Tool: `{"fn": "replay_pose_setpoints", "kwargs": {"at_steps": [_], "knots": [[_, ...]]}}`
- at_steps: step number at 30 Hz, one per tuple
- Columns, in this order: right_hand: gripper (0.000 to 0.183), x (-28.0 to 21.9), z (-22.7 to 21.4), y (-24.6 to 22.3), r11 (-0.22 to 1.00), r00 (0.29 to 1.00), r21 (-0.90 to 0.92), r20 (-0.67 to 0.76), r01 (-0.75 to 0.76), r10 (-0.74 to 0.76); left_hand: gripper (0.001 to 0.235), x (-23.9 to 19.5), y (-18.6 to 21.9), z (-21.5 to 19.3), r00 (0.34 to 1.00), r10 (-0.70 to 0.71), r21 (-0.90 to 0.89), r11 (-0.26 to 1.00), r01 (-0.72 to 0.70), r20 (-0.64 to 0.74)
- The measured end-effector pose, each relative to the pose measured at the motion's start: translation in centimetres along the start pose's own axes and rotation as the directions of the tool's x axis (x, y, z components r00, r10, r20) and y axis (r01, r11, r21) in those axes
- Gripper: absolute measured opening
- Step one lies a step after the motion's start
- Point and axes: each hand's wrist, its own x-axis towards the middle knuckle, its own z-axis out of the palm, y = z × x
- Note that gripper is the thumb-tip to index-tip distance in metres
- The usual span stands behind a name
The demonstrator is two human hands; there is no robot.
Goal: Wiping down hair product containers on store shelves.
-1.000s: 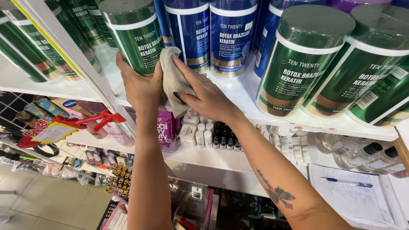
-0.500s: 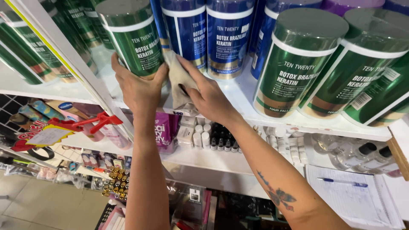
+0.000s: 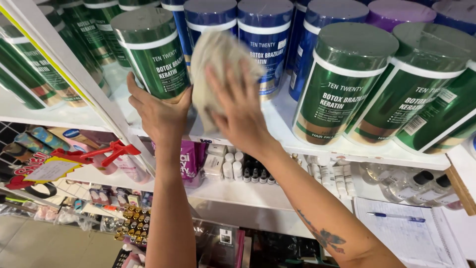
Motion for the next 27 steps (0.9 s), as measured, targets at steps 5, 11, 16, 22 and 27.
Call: {"fn": "replay_pose_setpoints", "kwargs": {"at_steps": [5,11,16,22,27], "knots": [[0.061,-0.4,0.3,0.0,0.999,0.949,-0.006,0.314,-0.035,0.035,0.116,-0.3,0.3,-0.2,1.0,0.014,0.009,1.0,-0.014,-0.008],[0.058,-0.7,0.6,0.2,0.999,0.951,0.029,0.31,-0.033,0.023,0.114,-0.1,-0.2,0.0,1.0,0.005,0.028,1.0,-0.006,0.006],[0.06,-0.5,0.7,0.4,0.999,0.945,0.028,0.327,-0.031,0.02,0.114,0.1,-0.7,0.2,1.0,0.007,0.019,1.0,-0.008,0.026],[0.062,-0.4,0.6,0.3,0.999,0.933,0.023,0.36,-0.036,0.025,0.112,0.1,-0.5,0.2,1.0,0.008,0.005,1.0,-0.008,0.025],[0.062,-0.3,0.5,0.3,0.998,0.927,0.031,0.374,-0.05,0.035,0.112,0.1,-0.4,0.1,1.0,-0.004,0.013,1.0,0.004,0.021]]}}
